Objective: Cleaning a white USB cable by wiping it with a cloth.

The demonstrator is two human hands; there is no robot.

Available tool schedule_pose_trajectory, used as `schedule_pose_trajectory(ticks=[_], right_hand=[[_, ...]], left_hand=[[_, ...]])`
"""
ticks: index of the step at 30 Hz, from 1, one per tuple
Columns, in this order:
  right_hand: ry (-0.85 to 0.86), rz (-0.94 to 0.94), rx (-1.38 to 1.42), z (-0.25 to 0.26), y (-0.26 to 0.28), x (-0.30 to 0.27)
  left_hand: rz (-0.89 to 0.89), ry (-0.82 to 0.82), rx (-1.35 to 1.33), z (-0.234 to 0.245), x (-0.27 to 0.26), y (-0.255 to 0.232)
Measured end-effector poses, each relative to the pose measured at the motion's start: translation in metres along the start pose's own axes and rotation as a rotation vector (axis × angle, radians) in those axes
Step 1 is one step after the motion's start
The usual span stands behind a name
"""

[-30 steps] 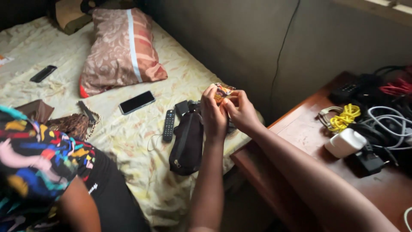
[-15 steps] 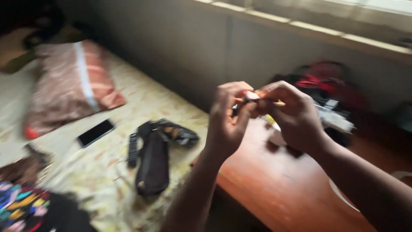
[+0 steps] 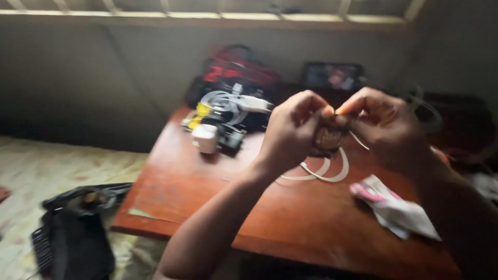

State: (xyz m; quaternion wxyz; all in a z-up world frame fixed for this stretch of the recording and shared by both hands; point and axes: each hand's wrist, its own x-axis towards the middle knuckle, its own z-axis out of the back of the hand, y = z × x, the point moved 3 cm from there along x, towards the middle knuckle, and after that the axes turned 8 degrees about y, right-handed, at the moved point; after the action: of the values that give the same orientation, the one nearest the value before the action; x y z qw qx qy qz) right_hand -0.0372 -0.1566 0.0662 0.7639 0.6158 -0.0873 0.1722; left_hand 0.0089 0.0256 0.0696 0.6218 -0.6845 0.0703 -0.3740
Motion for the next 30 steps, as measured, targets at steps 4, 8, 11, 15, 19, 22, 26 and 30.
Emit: schedule_pose_trajectory(ticks=[4,8,11,15,19,22,26,30], right_hand=[[-0.149,-0.073,-0.179,0.039,-0.016,-0.033],[-0.289,-0.111,-0.02,0.064,-0.056,-0.043],[-0.358,-0.166,0.112,0.084,-0.087,-0.042],[-0.339,-0.297,0.467,0.068,-0.1,-0.039],[-0.355,-0.334,0.624,0.055,-0.099,-0.047],[-0.27,-0.349,0.41,0.051,-0.107,-0.05],[-0.238,-0.334,0.453,0.055,-0.119,-0.05],[0.003,-0.327,0.558,0.058,-0.124,-0.054]], left_hand=[[-0.064,0.127,-0.246,-0.048,0.025,0.056],[0.03,0.191,-0.191,-0.07,0.02,0.064],[0.183,0.273,-0.259,-0.074,0.021,0.091],[0.152,0.346,-0.305,-0.067,0.016,0.096],[0.143,0.257,-0.14,-0.056,0.014,0.096],[0.217,0.242,-0.164,-0.051,0.012,0.097],[0.148,0.357,-0.194,-0.042,0.014,0.082],[-0.113,0.336,0.106,-0.039,0.009,0.066]])
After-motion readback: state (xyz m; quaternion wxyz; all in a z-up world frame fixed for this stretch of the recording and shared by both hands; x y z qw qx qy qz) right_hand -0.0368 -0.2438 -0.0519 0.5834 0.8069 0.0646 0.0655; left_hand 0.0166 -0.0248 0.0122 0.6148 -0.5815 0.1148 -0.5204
